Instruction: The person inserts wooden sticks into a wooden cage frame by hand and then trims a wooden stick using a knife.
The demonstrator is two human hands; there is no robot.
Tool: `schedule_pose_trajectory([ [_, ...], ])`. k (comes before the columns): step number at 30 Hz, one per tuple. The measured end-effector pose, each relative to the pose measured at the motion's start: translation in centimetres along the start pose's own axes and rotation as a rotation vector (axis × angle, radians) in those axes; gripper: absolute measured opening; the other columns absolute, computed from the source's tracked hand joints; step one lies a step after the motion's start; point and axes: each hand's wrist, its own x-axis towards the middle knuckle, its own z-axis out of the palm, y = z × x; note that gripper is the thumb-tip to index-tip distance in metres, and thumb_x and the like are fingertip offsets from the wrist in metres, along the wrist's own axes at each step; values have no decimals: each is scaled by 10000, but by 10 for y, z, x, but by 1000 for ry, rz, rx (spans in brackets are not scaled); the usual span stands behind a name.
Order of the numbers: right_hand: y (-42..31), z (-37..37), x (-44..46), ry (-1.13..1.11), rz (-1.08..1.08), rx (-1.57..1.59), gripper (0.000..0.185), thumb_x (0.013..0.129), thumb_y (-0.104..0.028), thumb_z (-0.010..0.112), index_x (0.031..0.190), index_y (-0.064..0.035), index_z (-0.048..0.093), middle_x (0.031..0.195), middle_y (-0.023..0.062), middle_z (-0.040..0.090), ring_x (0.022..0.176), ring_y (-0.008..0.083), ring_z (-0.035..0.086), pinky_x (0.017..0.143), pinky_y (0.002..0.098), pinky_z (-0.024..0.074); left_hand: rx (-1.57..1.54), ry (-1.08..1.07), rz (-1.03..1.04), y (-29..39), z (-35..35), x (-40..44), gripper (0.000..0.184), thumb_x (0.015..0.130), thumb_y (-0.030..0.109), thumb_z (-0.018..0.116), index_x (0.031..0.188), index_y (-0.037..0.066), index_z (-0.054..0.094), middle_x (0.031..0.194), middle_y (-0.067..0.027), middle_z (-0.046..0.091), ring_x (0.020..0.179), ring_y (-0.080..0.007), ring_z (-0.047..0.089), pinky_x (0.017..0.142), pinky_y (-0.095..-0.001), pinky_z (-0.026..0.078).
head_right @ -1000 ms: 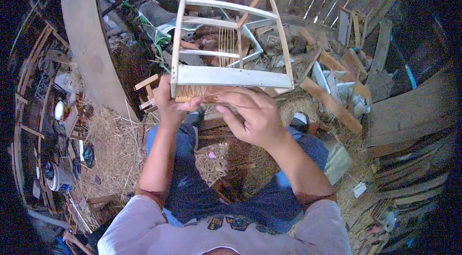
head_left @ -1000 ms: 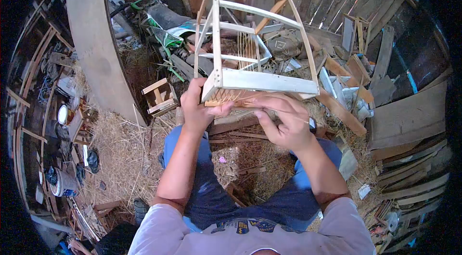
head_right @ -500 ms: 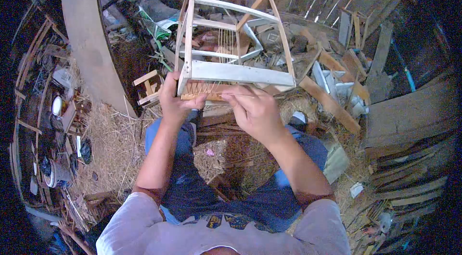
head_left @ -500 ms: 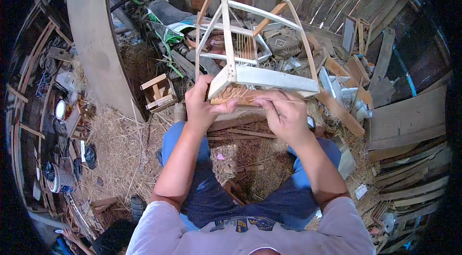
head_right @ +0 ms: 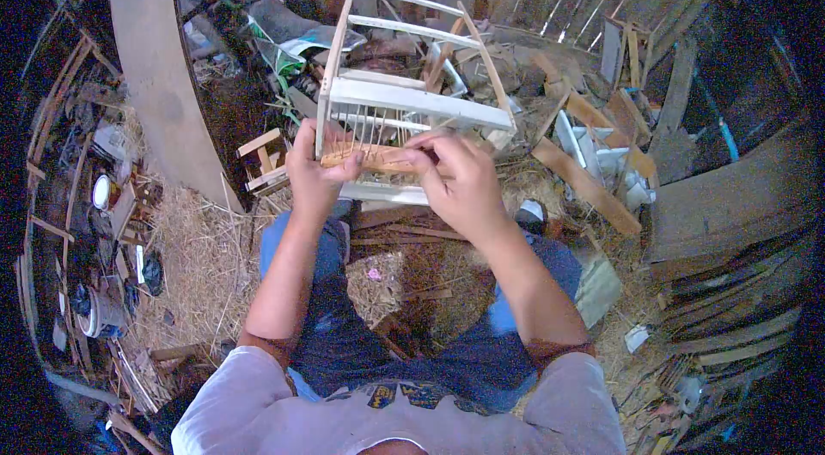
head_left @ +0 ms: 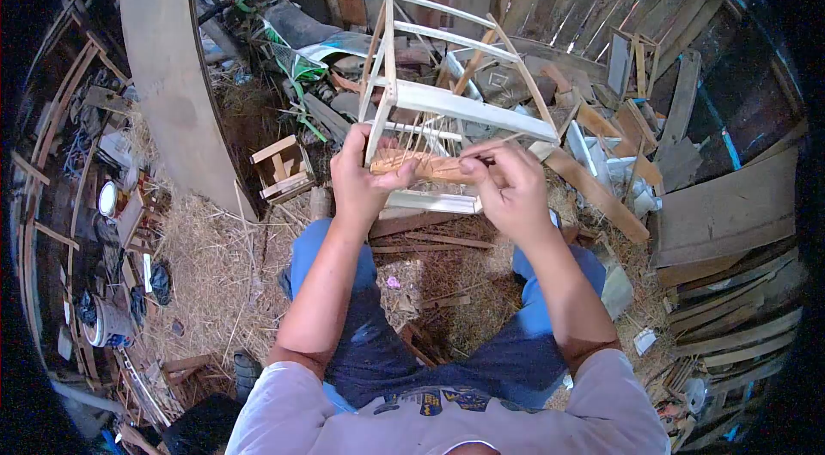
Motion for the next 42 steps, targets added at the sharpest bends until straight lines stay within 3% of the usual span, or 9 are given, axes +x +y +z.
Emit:
schedule_pose_trajectory([
  [9, 16, 9, -6, 12, 64, 73, 89, 917, -98, 666, 921, -10, 669, 888, 125, 691, 829, 285, 679, 775, 364, 519, 41, -85, -37, 1, 3, 2, 384, 703, 131, 833, 944, 50, 545, 823, -69, 695, 767, -113, 632, 729, -284, 521],
  [11, 19, 7, -5, -2, 57, 71, 87, 924, -89, 655, 916, -3, 664, 883, 125, 691, 814, 272, 679, 761, 358, 521, 4, -63, 8, -4, 6, 3, 474, 666, 190, 890, 1004, 42, 591, 816, -101, 699, 755, -213, 705, 713, -325, 551],
  [15, 14, 16, -6, 14, 199, 309, 88, 947, -52, 616, 898, 13, 649, 845, 122, 690, 769, 213, 687, 695, 323, 541, 2, -69, 43, -7, 9, 0, 459, 670, 194, 890, 984, 41, 591, 809, -103, 691, 759, -217, 702, 713, -325, 546],
  [21, 19, 17, -5, 14, 74, 227, 106, 964, -16, 577, 883, 27, 629, 815, 113, 684, 766, 177, 716, 671, 287, 568, 8, -46, -40, -6, 8, -1, 442, 671, 202, 891, 948, 41, 587, 797, -103, 690, 749, -228, 707, 706, -335, 549],
  [29, 25, 32, -14, 9, 158, 286, 100, 964, -19, 578, 888, 23, 628, 809, 106, 687, 754, 171, 710, 662, 283, 555, -11, -62, -133, -6, 6, -3, 430, 670, 208, 885, 944, 34, 603, 817, -109, 709, 774, -216, 716, 728, -350, 555],
  [33, 23, 34, -15, 22, 160, 230, 77, 955, -45, 607, 908, 11, 633, 803, 98, 677, 725, 166, 685, 651, 290, 536, 32, -77, -60, -3, 6, -3, 417, 679, 206, 877, 945, 34, 606, 836, -119, 713, 785, -204, 715, 739, -336, 552],
  [37, 11, 22, -7, 40, 87, -2, 60, 926, -55, 646, 923, 4, 634, 819, 101, 665, 729, 176, 664, 663, 289, 531, -73, 6, -131, -6, 10, 0, 320, 772, 175, 819, 930, 27, 584, 807, -68, 679, 745, -123, 647, 691, -286, 522],
  [39, 2, 23, -6, 218, 68, 76, 66, 897, -55, 673, 922, -6, 637, 840, 102, 654, 759, 203, 640, 670, 293, 515, -159, 27, -220, -10, 10, 3, 280, 815, 164, 792, 922, 27, 572, 804, -42, 661, 743, -93, 614, 681, -265, 505],
  [42, 4, 17, -7, 227, -160, -111, 64, 867, -45, 688, 906, -25, 642, 853, 105, 652, 804, 256, 632, 668, 332, 493, -395, 0, -344, -15, 12, 9, 209, 909, 151, 724, 904, 57, 537, 831, 2, 616, 765, -55, 545, 684, -223, 450],
])
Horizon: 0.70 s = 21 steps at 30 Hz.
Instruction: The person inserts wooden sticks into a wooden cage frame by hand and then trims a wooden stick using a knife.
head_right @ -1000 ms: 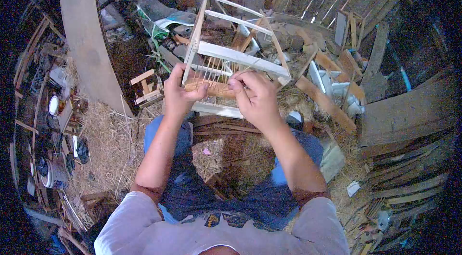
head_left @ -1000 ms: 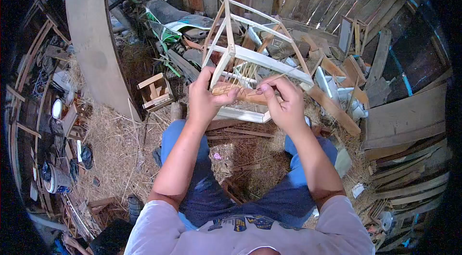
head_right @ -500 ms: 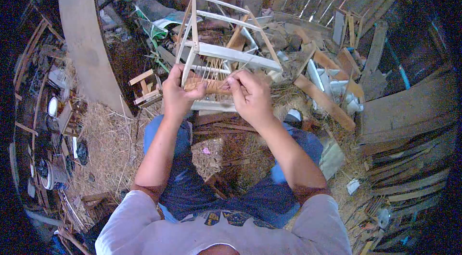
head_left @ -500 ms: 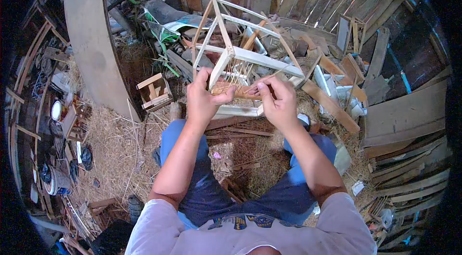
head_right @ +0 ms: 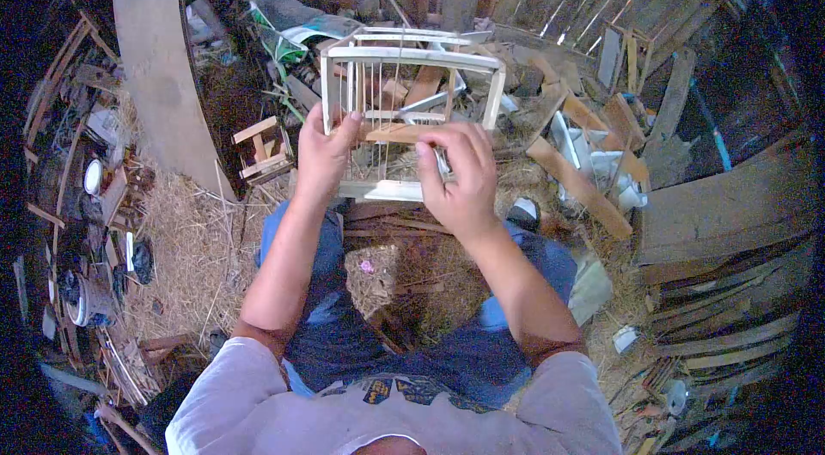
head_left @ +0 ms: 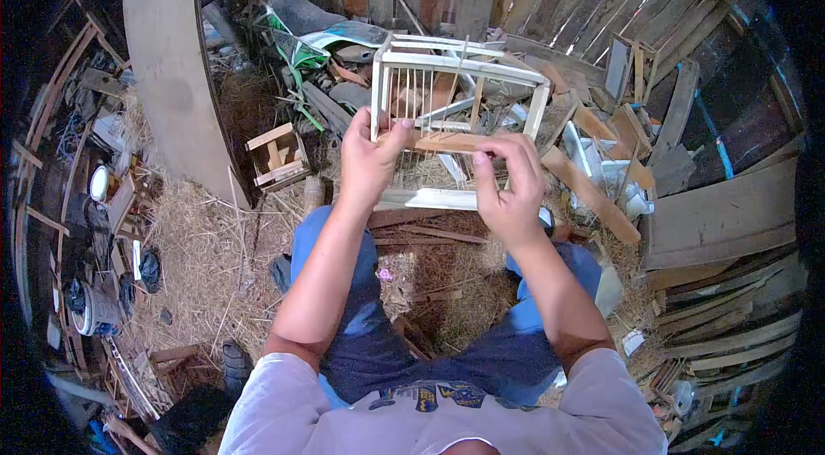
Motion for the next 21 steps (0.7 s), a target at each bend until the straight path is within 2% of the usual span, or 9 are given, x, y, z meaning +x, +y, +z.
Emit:
schedule_pose_trajectory([
  [1, 0, -1, -1, -27, -99, -85, 64, 861, -45, 689, 902, -29, 642, 855, 105, 654, 814, 273, 629, 673, 349, 489, -1, 1, -4, -2, 0, 1, 209, 909, 151, 724, 904, 57, 537, 831, 2, 616, 765, -55, 545, 684, -223, 450],
  [3, -2, 3, -6, -31, -112, -49, 74, 845, -43, 693, 898, -29, 643, 863, 118, 666, 790, 297, 631, 694, 382, 493, -137, -11, -70, -4, 1, 3, 204, 913, 149, 718, 910, 58, 535, 823, 4, 613, 753, -53, 544, 669, -224, 445],
  [5, -5, 7, -18, -143, 215, 44, 65, 847, -49, 692, 887, -31, 644, 883, 128, 686, 793, 314, 652, 730, 397, 504, -145, -24, -54, -8, -1, 5, 202, 919, 150, 715, 946, 46, 544, 841, -1, 624, 775, -64, 566, 698, -231, 461],
  [7, 1, 13, -23, -158, 171, 4, 56, 867, -74, 683, 896, -31, 662, 898, 133, 705, 813, 316, 677, 761, 395, 518, -158, -73, -24, -1, -1, 3, 215, 953, 145, 664, 1120, 37, 581, 911, 14, 611, 768, -52, 537, 673, -232, 451],
  [9, 5, 18, -28, -246, 343, 25, 87, 886, -109, 676, 924, -32, 684, 906, 134, 717, 854, 319, 691, 786, 392, 528, -168, -90, -29, 10, 0, -1, 233, 952, 145, 667, 1134, 38, 570, 937, 4, 613, 804, -62, 551, 702, -238, 466],
  [14, 13, 25, -29, -208, 414, 122, 137, 901, -155, 685, 960, -32, 697, 901, 138, 721, 855, 298, 700, 764, 369, 529, -221, -143, 12, 5, 5, 0, 295, 942, 147, 684, 1174, 36, 540, 1018, -29, 613, 925, -101, 585, 815, -267, 503],
  [16, 7, 25, -26, -229, 530, 141, 146, 910, -162, 685, 966, -26, 693, 897, 132, 721, 831, 261, 702, 724, 349, 527, -218, -195, 55, 1, 5, -1, 343, 913, 149, 716, 1180, 35, 535, 1057, -51, 617, 975, -132, 593, 870, -294, 506],
  [21, 2, 24, -19, -210, 510, 157, 138, 908, -145, 689, 947, -13, 678, 865, 126, 713, 790, 237, 693, 694, 336, 517, -230, -182, 82, 10, 9, -4, 401, 859, 69, 768, 1158, 48, 503, 1032, -44, 637, 945, -106, 621, 849, -277, 511],
])
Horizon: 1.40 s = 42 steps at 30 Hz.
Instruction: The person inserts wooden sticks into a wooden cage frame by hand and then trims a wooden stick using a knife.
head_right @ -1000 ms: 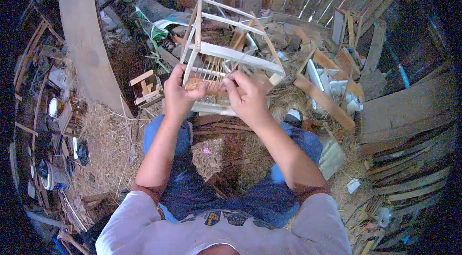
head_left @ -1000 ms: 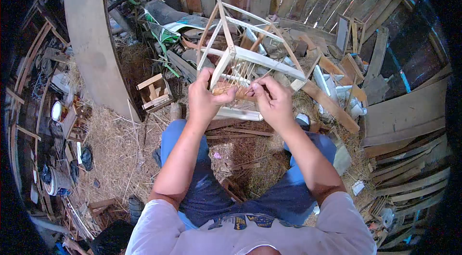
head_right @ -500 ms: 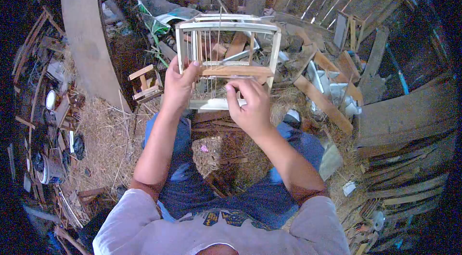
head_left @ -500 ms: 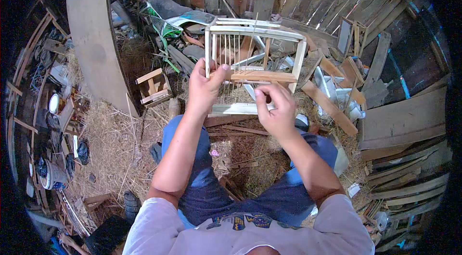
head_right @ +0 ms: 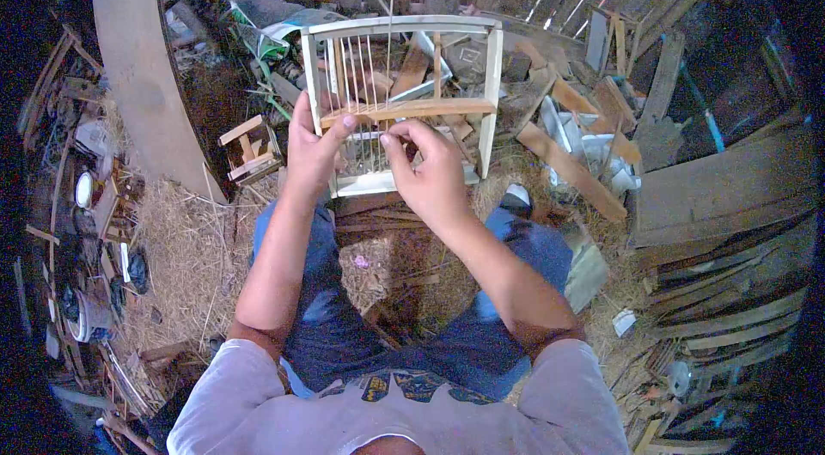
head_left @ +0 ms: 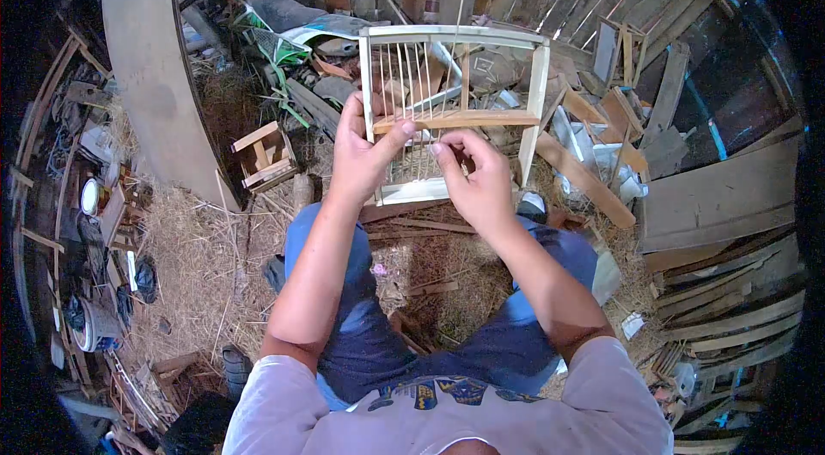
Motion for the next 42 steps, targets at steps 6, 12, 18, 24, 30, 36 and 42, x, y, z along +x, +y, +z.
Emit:
schedule_pose_trajectory([
  [6, 0, 0, 1, 45, -49, -6, 115, 893, -109, 690, 920, 0, 665, 834, 123, 702, 768, 206, 686, 700, 310, 508, -42, 1, -21, -2, 3, -3, 402, 857, 59, 763, 1158, 47, 498, 1045, -53, 638, 961, -121, 630, 812, -271, 525],
  [12, 6, -4, 0, 0, -10, 35, 110, 906, -112, 687, 927, -6, 667, 791, 112, 686, 698, 171, 651, 657, 307, 501, -48, 20, -19, 2, 10, -7, 419, 862, 87, 766, 1174, 40, 490, 1031, -45, 615, 941, -121, 621, 846, -288, 516],
  [18, 8, -8, -7, -57, -49, 1, 107, 894, -110, 688, 912, -7, 663, 794, 123, 688, 710, 203, 673, 664, 329, 510, -40, 51, -35, 4, 13, -9, 388, 862, 81, 767, 1133, 42, 492, 1012, -46, 619, 922, -112, 617, 827, -282, 516],
  [24, 21, -5, -13, -94, -50, -14, 98, 884, -96, 680, 903, -2, 660, 816, 146, 693, 760, 266, 698, 696, 352, 525, 0, -57, 22, 5, 10, -7, 369, 862, 38, 754, 1124, 43, 493, 1003, -45, 642, 917, -101, 624, 814, -266, 518],
  [30, 8, -14, -14, -120, -51, -47, 118, 900, -107, 669, 947, -1, 650, 857, 153, 699, 788, 278, 702, 710, 355, 529, -32, -69, 11, 10, 13, -8, 400, 861, 44, 760, 1150, 42, 484, 1022, -65, 659, 938, -116, 647, 833, -277, 530],
  [36, 12, -14, -16, -119, -51, -38, 104, 924, -87, 659, 953, 10, 634, 858, 101, 677, 800, 188, 655, 729, 308, 508, -41, -62, -25, 9, 14, -8, 411, 860, 48, 764, 1159, 37, 482, 1031, -72, 662, 942, -125, 652, 832, -284, 538],
  [42, 8, -16, -17, -104, -29, -16, 138, 926, -133, 661, 969, -3, 647, 862, 132, 702, 817, 232, 708, 710, 332, 527, -40, -82, -4, 7, 15, -8, 409, 864, 41, 759, 1163, 37, 481, 1036, -68, 660, 943, -121, 648, 830, -279, 534],
])
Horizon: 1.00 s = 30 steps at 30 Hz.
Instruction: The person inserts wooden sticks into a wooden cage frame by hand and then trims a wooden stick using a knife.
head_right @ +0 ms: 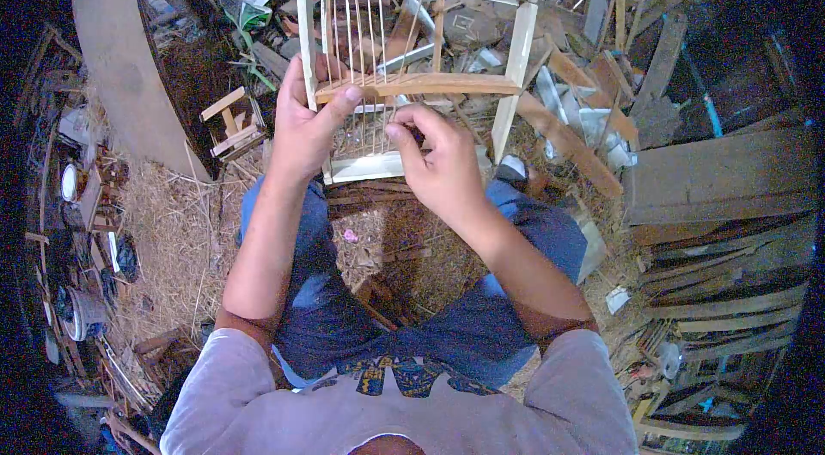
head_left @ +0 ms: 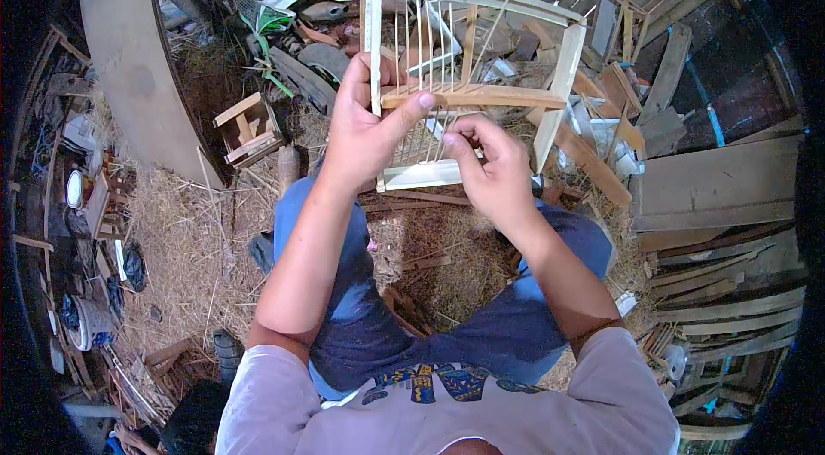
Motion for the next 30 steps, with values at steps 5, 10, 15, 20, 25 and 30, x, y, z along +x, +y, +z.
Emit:
schedule_pose_trajectory([
  [5, 6, -4, 2, -37, 51, 78, 121, 917, -121, 666, 957, -10, 639, 851, 119, 694, 812, 214, 697, 702, 321, 519, 0, -11, 21, -3, 0, 1, 408, 865, 32, 756, 1164, 35, 479, 1030, -64, 659, 938, -119, 645, 827, -273, 531],
  [10, 11, -11, 6, -214, 39, 44, 89, 903, -91, 651, 924, -21, 600, 789, 106, 648, 750, 204, 665, 683, 340, 500, 36, -11, -14, 1, 0, 0, 408, 864, 23, 751, 1164, 35, 475, 1035, -72, 670, 949, -117, 649, 836, -277, 534],
  [15, 6, -6, 3, -162, -9, -3, 70, 913, -71, 620, 932, -24, 572, 797, 116, 636, 750, 234, 658, 684, 351, 496, 45, -14, -9, 0, 0, 0, 419, 861, 30, 757, 1170, 34, 473, 1038, -76, 672, 949, -118, 653, 831, -274, 537],
  [20, 4, 2, -4, -113, 55, 39, 79, 920, -68, 610, 945, -23, 551, 806, 132, 633, 759, 257, 657, 680, 344, 494, 31, -22, -27, 0, 0, -1, 426, 854, 41, 767, 1166, 39, 477, 1039, -74, 666, 952, -116, 650, 820, -272, 536],
  [25, 15, 11, -9, 6, 102, 211, 52, 941, -37, 579, 957, -15, 535, 773, 84, 586, 740, 145, 613, 686, 293, 488, 66, -40, -11, -6, -1, -4, 444, 845, 37, 773, 1175, 39, 476, 1058, -73, 652, 959, -112, 646, 813, -261, 532],
  [30, 13, 9, -8, -13, 43, 221, 46, 945, -27, 579, 964, -10, 540, 815, 50, 584, 781, 116, 595, 733, 275, 490, 8, -20, -36, -2, -1, -3, 472, 842, 41, 780, 1203, 28, 474, 1044, -64, 650, 945, -110, 639, 819, -266, 538],
])
